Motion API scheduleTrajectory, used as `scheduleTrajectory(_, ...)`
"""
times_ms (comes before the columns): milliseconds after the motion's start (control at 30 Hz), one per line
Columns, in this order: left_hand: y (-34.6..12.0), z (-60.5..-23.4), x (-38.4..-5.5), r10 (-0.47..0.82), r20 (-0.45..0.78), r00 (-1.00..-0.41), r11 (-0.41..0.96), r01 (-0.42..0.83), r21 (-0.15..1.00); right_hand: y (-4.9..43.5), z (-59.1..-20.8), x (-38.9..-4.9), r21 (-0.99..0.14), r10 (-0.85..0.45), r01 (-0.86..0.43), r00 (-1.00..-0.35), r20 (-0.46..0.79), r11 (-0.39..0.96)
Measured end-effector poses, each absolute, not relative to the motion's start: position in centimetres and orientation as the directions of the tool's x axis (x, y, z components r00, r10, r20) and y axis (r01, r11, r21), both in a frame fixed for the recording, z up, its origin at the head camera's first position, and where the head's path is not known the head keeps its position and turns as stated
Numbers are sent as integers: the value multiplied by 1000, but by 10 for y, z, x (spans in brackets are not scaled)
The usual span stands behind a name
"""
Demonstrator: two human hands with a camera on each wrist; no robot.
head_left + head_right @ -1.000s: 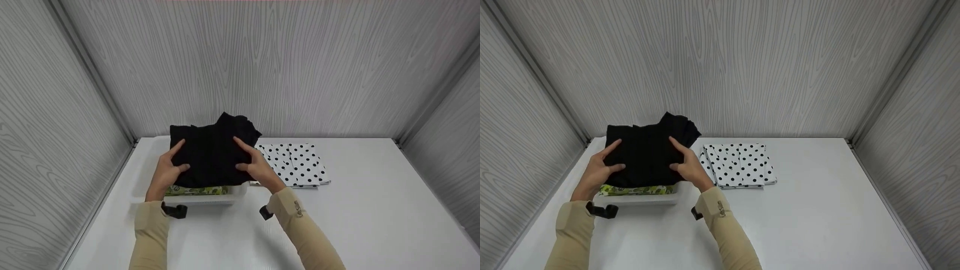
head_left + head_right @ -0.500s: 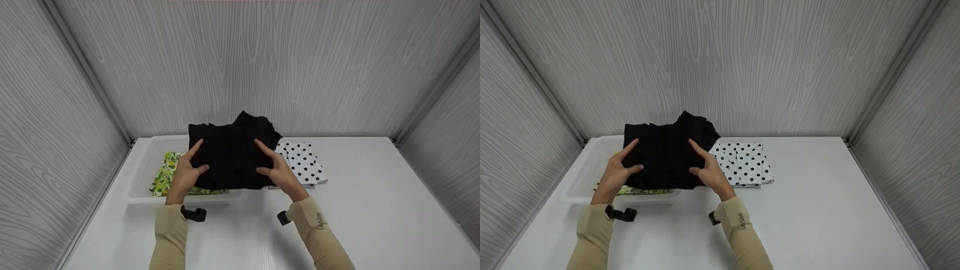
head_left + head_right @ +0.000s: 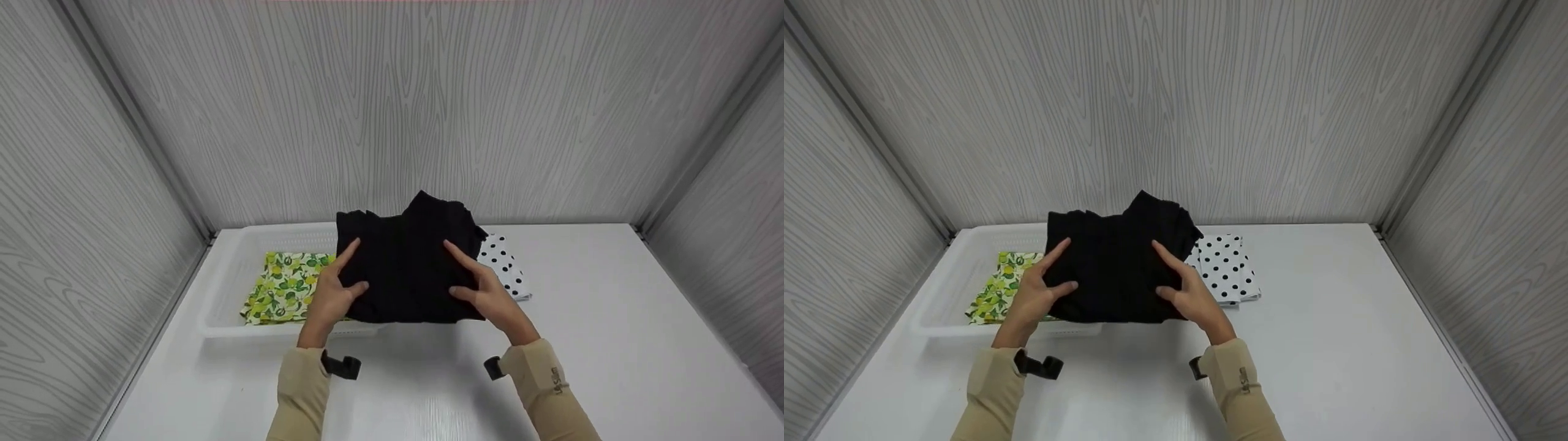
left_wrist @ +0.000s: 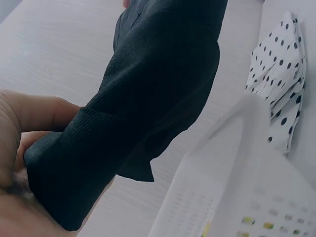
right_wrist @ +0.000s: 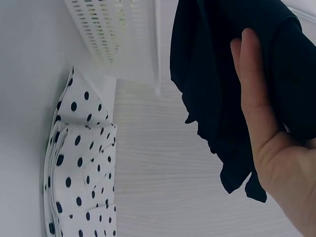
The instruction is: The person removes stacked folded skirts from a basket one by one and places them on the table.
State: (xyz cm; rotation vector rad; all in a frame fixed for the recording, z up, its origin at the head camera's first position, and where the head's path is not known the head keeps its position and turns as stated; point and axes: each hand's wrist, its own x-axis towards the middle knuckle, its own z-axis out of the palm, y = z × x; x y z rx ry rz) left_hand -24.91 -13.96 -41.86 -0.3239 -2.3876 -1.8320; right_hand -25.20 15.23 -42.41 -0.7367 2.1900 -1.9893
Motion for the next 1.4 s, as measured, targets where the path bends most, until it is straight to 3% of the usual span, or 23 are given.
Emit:
scheduleTrajectory(667,-97,-438,-236,157,298,-942,198,326,925,202,-442,-228,-942,-426,-326,-866,262,82)
scheduleTrajectory(933,-82,-453,-227,185,329,-926,201,363,910,220,-450,-214,-949,-436,-290,-875,211,124)
scheduleTrajectory(1400,-59,-480,-210,249,248,-936,191,298,935,247,-472,-198,-974,-479,-195,-869,120,111)
